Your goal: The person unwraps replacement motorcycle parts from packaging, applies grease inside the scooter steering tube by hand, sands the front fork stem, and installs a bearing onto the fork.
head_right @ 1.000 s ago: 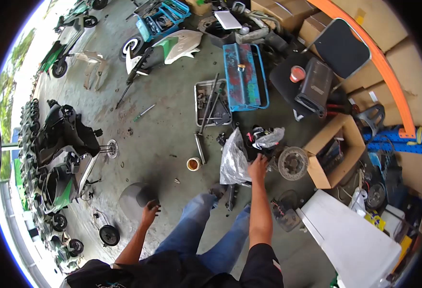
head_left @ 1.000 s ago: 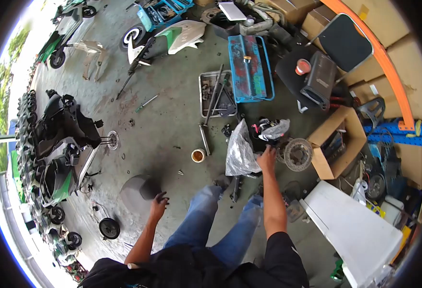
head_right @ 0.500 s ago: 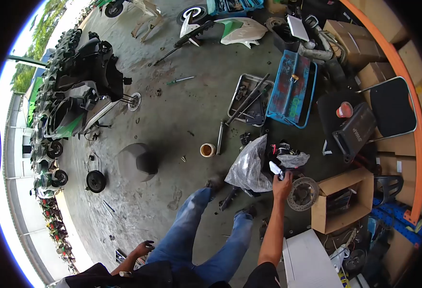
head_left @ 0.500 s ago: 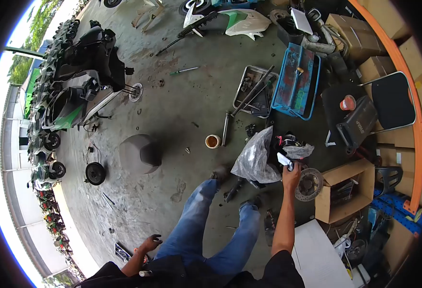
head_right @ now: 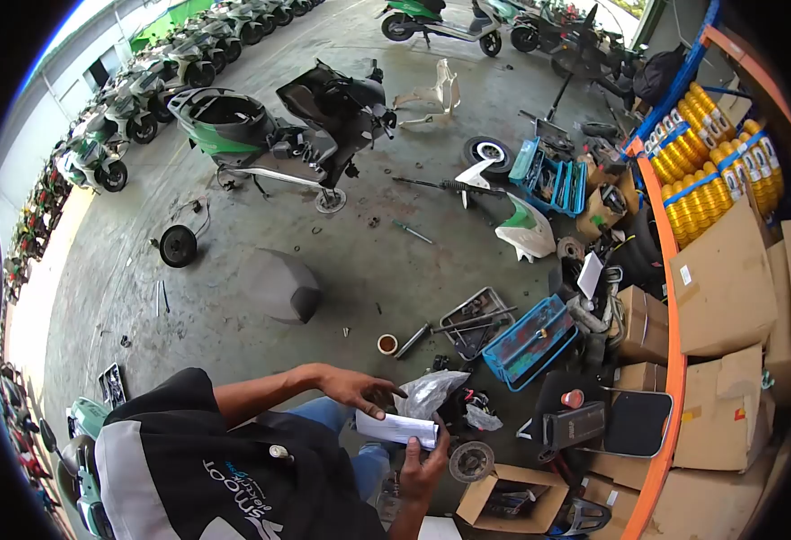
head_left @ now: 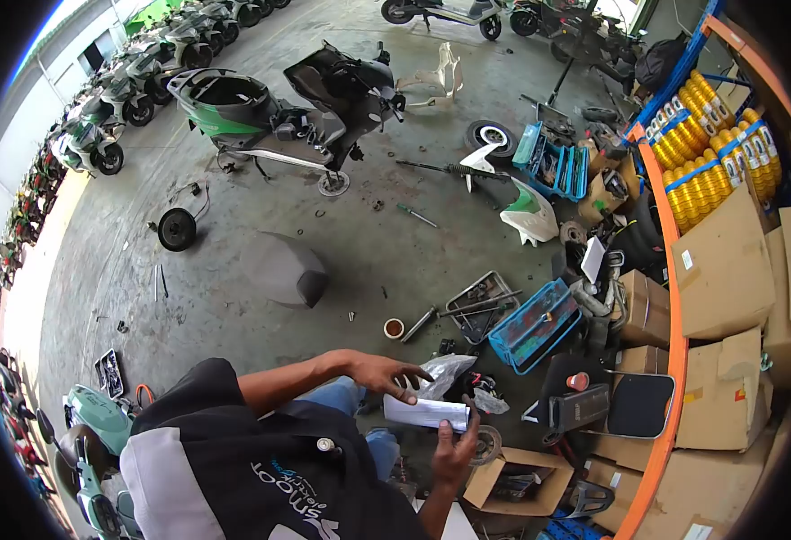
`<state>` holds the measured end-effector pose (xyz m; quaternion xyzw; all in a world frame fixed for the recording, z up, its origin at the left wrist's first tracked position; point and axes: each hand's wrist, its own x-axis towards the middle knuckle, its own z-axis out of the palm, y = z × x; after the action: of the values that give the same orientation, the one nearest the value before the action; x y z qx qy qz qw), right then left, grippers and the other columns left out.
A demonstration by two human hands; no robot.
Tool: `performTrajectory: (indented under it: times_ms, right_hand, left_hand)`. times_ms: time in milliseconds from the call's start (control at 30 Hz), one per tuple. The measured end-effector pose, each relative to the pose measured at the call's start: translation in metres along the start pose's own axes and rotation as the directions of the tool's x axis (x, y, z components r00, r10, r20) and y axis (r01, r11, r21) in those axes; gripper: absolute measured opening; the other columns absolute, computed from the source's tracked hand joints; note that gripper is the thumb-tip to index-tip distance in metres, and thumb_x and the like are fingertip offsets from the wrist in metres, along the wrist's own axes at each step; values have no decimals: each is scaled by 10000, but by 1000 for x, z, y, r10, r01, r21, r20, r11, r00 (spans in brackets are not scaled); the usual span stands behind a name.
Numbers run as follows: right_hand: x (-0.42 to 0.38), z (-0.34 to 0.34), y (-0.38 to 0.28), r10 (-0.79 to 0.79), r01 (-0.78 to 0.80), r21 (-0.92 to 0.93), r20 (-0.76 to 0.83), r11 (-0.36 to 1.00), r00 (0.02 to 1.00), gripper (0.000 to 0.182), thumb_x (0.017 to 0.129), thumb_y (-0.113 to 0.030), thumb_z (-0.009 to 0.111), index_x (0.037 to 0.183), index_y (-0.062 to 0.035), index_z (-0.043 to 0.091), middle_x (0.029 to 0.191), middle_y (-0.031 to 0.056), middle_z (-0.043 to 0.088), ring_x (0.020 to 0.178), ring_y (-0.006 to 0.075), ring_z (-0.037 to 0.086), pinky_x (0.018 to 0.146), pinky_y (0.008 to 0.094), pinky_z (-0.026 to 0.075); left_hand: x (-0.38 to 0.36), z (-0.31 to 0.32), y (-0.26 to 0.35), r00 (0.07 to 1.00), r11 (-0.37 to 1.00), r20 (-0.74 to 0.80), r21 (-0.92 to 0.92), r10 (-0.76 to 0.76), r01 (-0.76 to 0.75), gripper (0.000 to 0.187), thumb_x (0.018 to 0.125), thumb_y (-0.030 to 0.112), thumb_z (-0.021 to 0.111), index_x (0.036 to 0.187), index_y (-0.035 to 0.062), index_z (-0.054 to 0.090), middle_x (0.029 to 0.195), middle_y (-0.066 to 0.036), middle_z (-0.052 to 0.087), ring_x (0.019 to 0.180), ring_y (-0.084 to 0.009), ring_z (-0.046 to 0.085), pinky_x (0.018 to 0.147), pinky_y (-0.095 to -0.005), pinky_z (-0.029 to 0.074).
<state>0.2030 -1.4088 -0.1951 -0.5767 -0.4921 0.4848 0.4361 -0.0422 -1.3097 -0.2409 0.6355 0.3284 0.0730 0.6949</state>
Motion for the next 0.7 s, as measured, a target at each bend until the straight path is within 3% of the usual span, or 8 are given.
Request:
performTrajectory:
  times_ms: [67, 133, 167, 233, 367, 433, 633, 700]
  right_hand:
    - [21, 35, -14, -95, 95, 5, 1, 995, 995, 593, 928, -158, 609, 1471, 9, 436, 1380, 225, 542, 1270, 325, 533, 1096, 420, 400]
    - [43, 63, -25, -161, 163, -16, 79, 986, 984, 620, 930, -121, 584, 1510, 7, 408, 1397, 238, 551, 1295, 350, 536, 1106, 421, 398]
    - [48, 66, -36, -61, 102, -145, 262, 984, 963, 571, 947, -140, 590, 1481, 12, 459, 1335, 245, 600, 1253, 337, 579, 1072, 420, 430]
    - [64, 81, -37, -152, 297, -340, 394, 892, 907, 577, 945, -213, 656, 1457, 6, 503, 1304, 216, 626, 1202, 288, 598, 1039, 393, 453]
    - [68, 110, -70, -71, 211, -347, 374, 914, 925, 536, 936, -248, 713, 1373, 26, 566, 1226, 212, 657, 1121, 273, 643, 970, 398, 495]
    - [68, 117, -73, 44, 21, -181, 349, 983, 936, 545, 889, -202, 788, 1345, 7, 574, 1186, 181, 661, 1069, 246, 649, 933, 369, 513]
    - [65, 140, -78, -58, 31, 398, 58, 917, 997, 587, 857, -71, 812, 1370, -38, 528, 1202, 105, 623, 1056, 185, 611, 916, 331, 509]
    - [64, 138, -77, 23, -49, 436, 64, 899, 998, 485, 900, -94, 777, 1322, -12, 553, 1159, 102, 645, 1043, 174, 618, 913, 326, 508]
  left_hand:
    - [-23, 2, 21, 996, 998, 78, 36, 50, -53, 704, 961, 431, 695, 1449, -14, 453, 1311, -179, 628, 1183, -251, 612, 1001, -380, 503]
    - [-41, -12, 32, 939, 970, 259, -29, -226, 241, 552, 945, 322, 731, 1300, -48, 527, 1099, -132, 695, 1000, -205, 656, 872, -352, 545]
    - [-48, -17, 21, 942, 972, 255, -31, -217, 233, 552, 945, 322, 731, 1300, -48, 527, 1099, -132, 695, 1000, -205, 656, 872, -352, 545]
    - [-63, -20, -14, 994, 991, 92, -124, 67, -55, 343, 892, 187, 728, 1120, -31, 590, 885, -89, 696, 797, -177, 661, 738, -366, 549]
    - [-77, -32, -24, 994, 980, 46, -174, 103, -93, 288, 929, 124, 694, 1129, -44, 573, 899, -58, 661, 826, -123, 608, 734, -332, 527]
    - [-79, -43, -21, 987, 980, 100, -165, 127, -110, 260, 945, 137, 687, 1104, -45, 590, 891, -52, 655, 821, -121, 602, 735, -334, 523]
    - [-81, -69, 12, 961, 967, 149, -143, 234, -213, 263, 991, 205, 652, 1060, -47, 620, 871, -61, 664, 828, -125, 597, 750, -335, 503]
    - [-79, -71, 18, 965, 974, 139, -84, 223, -213, 253, 996, 198, 629, 1068, -44, 615, 867, -87, 683, 827, -140, 601, 744, -341, 496]
